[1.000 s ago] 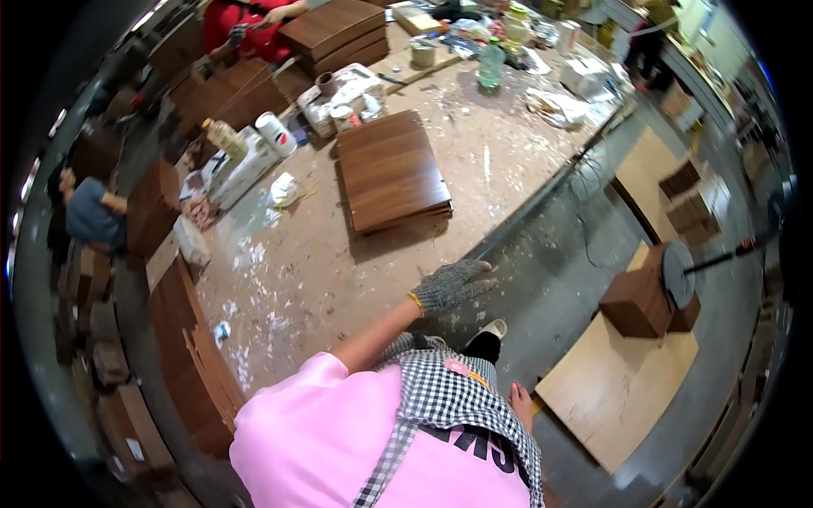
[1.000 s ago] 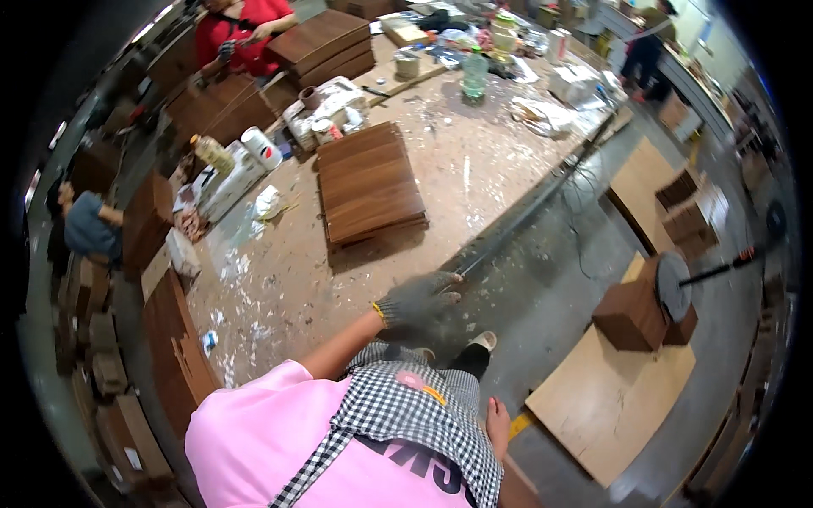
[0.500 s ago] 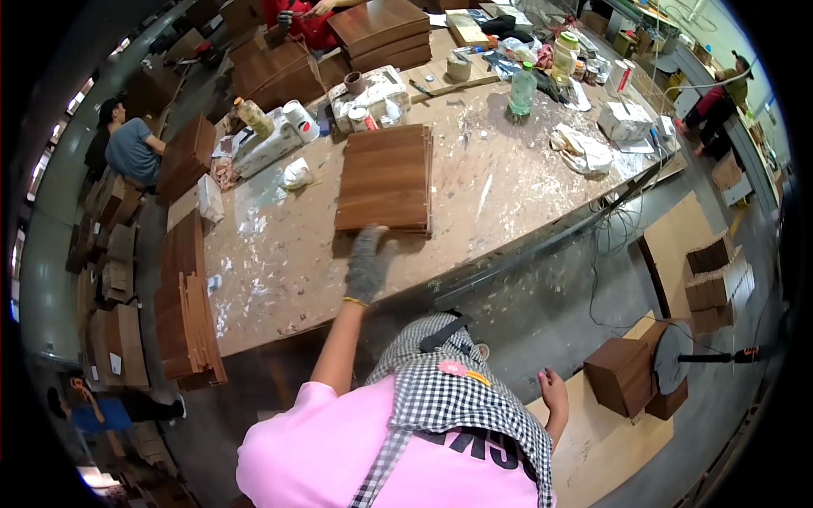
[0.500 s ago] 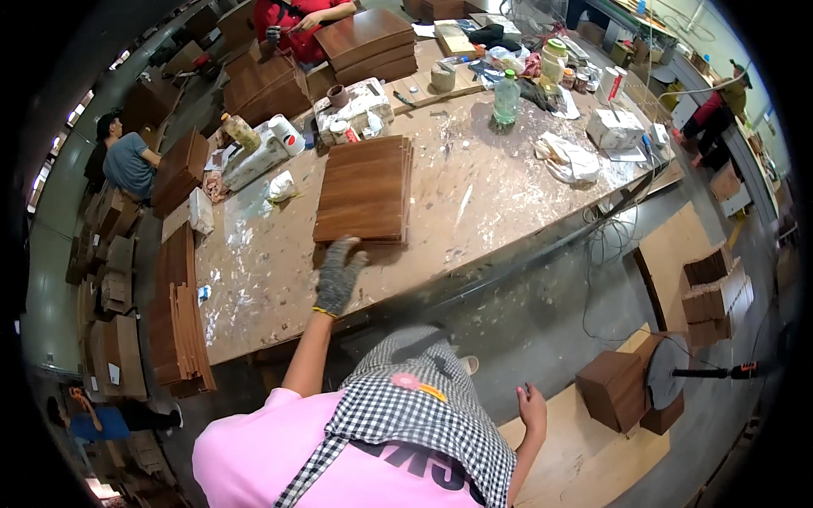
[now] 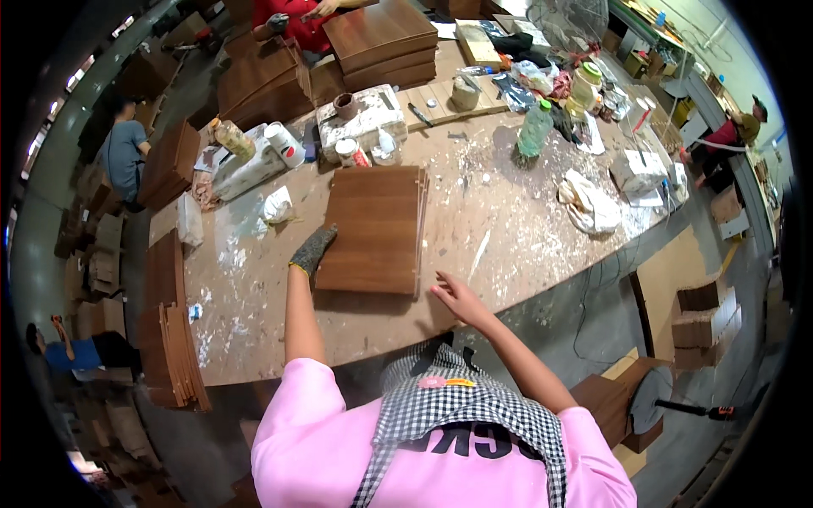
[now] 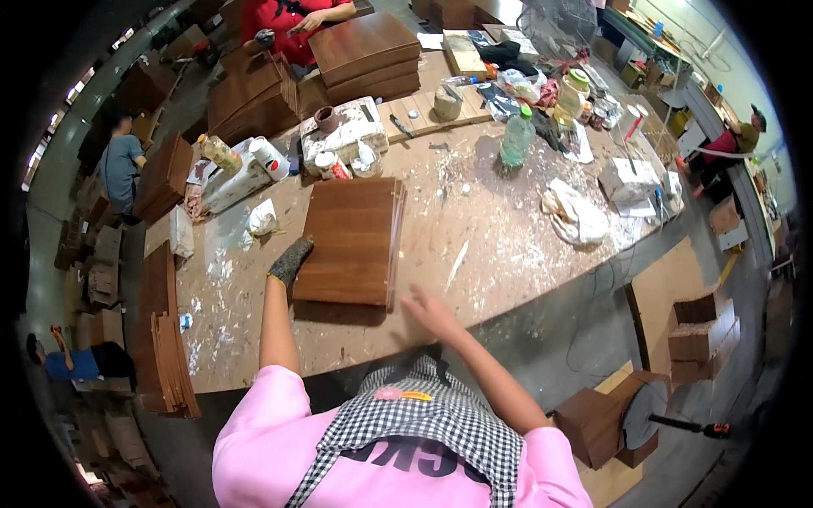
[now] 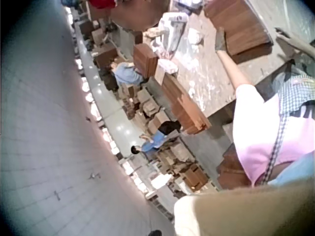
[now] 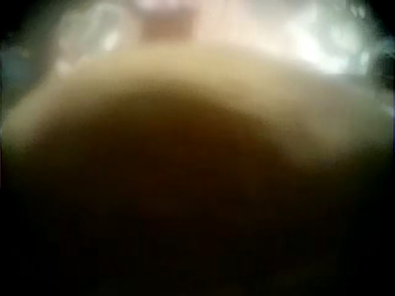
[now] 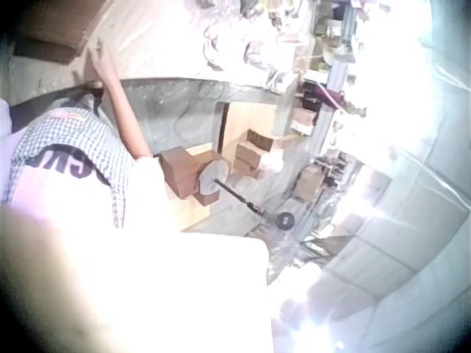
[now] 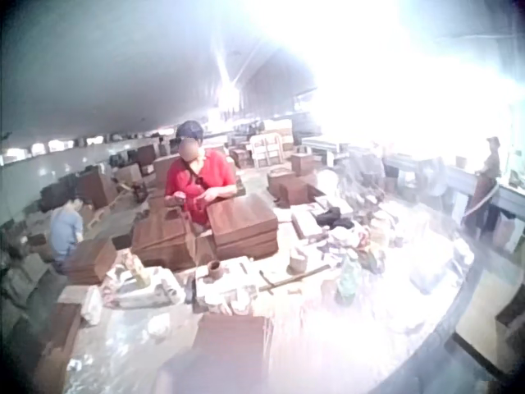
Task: The person wipes several wood panels with a cloth and liquid cleaner before stacking them on a wooden pallet.
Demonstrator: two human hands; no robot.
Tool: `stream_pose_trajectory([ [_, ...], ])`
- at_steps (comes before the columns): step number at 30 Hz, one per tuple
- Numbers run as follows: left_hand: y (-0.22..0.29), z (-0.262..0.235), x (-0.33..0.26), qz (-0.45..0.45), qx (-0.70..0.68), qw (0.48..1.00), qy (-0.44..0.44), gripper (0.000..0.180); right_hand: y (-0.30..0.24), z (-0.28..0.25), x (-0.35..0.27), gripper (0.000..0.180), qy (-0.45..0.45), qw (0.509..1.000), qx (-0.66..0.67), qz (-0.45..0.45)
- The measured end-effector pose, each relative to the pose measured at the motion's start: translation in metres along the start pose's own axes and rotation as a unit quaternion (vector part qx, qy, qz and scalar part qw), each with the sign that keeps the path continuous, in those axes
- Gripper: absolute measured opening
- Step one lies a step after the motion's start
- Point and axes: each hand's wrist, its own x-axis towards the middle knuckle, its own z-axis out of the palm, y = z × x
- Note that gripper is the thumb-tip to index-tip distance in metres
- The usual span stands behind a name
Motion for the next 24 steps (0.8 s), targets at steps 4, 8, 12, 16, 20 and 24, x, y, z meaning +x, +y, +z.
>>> stream_pose_trajectory([
  [4,0.040,0.025,0.010,0.041,0.042,0.998,0.002,0.071,0.005,-0.027,0.115,0.075,0.096,0.993,-0.020,0.064],
  [8,0.011,0.015,0.007,0.106,0.206,0.973,0.024,0.089,0.005,-0.010,0.179,0.082,0.071,0.988,0.079,0.110],
  [12,0.042,0.049,0.009,-0.090,0.058,0.994,-0.003,0.090,0.015,0.004,0.192,0.068,0.158,0.985,0.069,0.027],
  [16,0.045,0.099,-0.014,-0.068,0.026,0.995,0.067,0.089,-0.032,-0.035,0.168,0.073,0.094,0.963,0.245,0.065],
  [20,0.028,0.153,-0.031,-0.068,-0.005,0.992,0.109,0.084,-0.033,-0.072,0.137,0.072,0.114,0.951,0.275,0.087],
  [24,0.060,0.205,-0.055,-0.026,0.010,0.993,0.115,0.077,0.021,-0.108,0.124,0.077,0.140,0.981,0.135,0.016],
])
